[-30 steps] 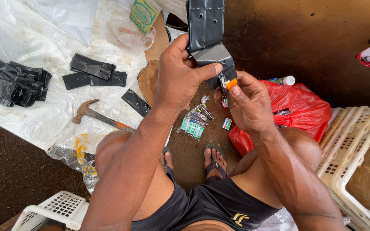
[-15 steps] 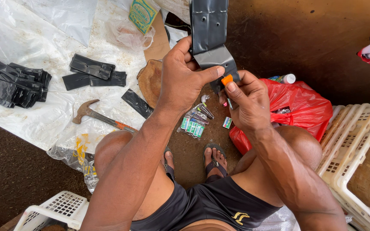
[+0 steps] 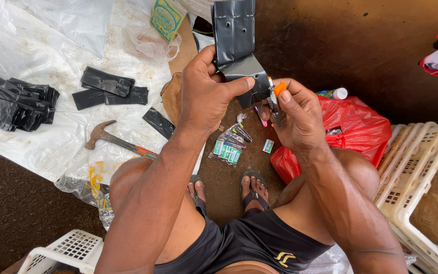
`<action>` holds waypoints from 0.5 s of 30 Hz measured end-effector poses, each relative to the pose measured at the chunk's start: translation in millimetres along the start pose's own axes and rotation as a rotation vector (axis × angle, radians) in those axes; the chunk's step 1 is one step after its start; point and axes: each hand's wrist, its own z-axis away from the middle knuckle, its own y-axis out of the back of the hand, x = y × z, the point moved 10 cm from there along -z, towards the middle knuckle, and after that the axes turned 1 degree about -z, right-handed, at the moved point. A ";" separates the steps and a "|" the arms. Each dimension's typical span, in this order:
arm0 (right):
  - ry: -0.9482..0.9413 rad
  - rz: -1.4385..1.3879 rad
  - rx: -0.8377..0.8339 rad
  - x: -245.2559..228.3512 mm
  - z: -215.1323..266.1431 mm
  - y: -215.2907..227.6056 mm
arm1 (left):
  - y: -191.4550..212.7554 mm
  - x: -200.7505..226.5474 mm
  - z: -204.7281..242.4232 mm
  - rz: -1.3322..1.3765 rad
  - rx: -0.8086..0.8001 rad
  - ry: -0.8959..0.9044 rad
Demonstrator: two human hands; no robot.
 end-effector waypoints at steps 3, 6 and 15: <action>-0.017 -0.016 -0.003 3.8 -0.2 0.0 | -0.9 0.1 0.6 0.011 -0.002 -0.003; -0.030 -0.023 0.007 7.0 0.2 1.7 | -1.1 -0.5 1.8 -0.007 -0.001 0.003; -0.030 -0.016 0.046 8.0 0.3 6.8 | -4.1 -1.3 1.9 -0.026 -0.014 0.003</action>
